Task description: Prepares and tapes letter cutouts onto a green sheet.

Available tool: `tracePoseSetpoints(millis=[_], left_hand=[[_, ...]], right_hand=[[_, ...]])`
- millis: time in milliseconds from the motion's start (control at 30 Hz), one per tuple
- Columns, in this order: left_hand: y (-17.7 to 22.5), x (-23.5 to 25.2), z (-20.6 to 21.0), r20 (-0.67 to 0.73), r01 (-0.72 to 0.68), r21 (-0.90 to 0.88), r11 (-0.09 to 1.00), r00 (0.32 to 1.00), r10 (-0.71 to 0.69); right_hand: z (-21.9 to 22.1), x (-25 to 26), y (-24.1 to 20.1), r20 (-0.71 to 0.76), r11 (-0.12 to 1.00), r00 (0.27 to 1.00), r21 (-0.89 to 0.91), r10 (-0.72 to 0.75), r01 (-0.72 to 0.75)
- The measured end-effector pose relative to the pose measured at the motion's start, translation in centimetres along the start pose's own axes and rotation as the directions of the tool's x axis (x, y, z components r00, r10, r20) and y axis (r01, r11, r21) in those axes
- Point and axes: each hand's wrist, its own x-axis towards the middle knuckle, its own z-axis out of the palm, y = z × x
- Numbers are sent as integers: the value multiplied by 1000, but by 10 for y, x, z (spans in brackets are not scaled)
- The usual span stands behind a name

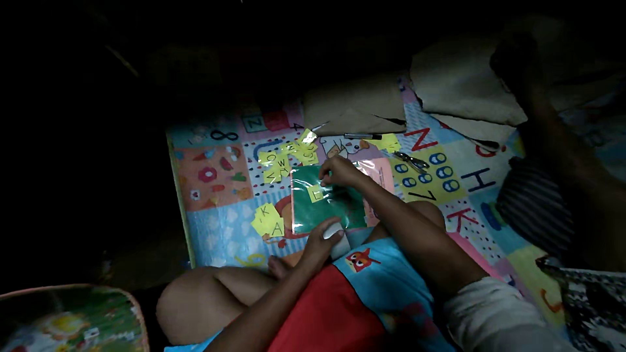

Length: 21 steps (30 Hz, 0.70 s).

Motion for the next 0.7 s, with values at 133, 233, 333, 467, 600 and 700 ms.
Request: tracePoseSetpoints(millis=[133,233,333,467,600,700], left_hand=[[-14,20,-3,-2,57,-219,974,998,-59],[-19,31,-5,-20,122,-250,960,991,-131],[-23,35,-6,37,184,-147,972,983,-181],[-28,33,-2,79,218,-101,971,974,-211],[-27,32,-6,44,196,-93,976,980,-193],[-31,33,-7,36,186,-121,975,983,-183]], right_hand=[[9,20,11,14,1000,1000,-1,14,-14],[17,28,20,22,1000,1000,-3,17,-17],[26,32,23,53,1000,999,-28,-5,6],[32,34,17,140,1000,990,-31,10,-6],[28,38,20,104,999,994,37,17,-21],[25,41,25,106,999,994,34,20,-24]])
